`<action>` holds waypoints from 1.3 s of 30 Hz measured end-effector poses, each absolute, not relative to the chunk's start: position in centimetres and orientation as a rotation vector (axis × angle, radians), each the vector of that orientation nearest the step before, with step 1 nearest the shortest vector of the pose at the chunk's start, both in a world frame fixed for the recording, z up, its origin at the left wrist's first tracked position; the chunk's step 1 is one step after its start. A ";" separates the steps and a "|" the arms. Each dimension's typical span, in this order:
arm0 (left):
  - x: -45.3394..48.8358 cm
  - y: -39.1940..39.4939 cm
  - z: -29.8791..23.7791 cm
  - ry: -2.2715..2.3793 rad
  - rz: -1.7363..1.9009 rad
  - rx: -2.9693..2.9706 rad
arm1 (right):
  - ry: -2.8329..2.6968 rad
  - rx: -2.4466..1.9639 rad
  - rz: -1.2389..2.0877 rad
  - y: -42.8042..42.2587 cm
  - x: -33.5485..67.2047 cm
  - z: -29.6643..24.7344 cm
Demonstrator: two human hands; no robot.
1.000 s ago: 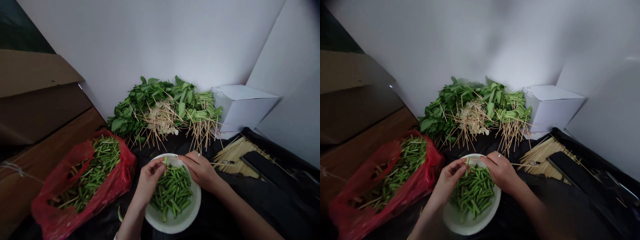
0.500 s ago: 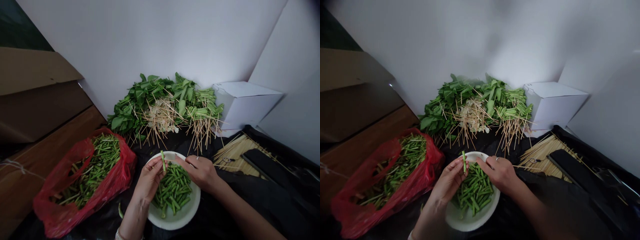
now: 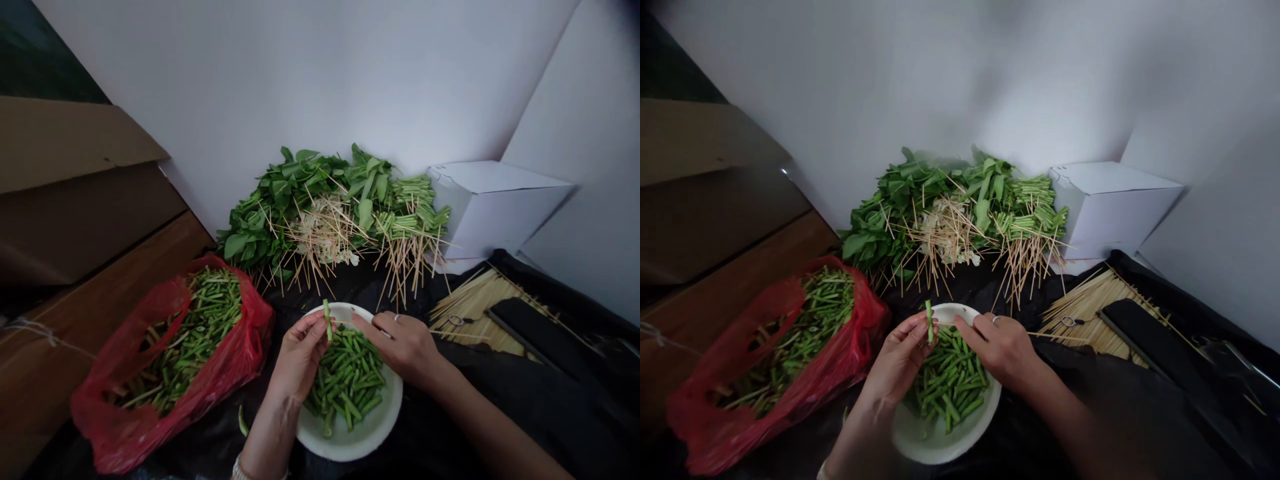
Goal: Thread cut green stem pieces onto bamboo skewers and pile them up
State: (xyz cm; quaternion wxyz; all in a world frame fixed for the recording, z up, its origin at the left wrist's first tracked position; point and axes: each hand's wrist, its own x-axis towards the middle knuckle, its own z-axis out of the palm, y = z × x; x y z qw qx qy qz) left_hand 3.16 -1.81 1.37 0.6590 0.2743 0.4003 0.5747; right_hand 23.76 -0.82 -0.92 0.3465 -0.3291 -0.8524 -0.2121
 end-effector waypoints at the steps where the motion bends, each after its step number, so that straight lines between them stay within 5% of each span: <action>1: 3.2 -1.8 1.4 0.919 1.308 0.640 | -2.211 -0.847 -0.555 -0.8 23.7 -0.9; 39: 3.2 -2.2 1.4 1.115 1.073 1.004 | -2.195 -0.772 -0.476 -1.3 21.7 -1.0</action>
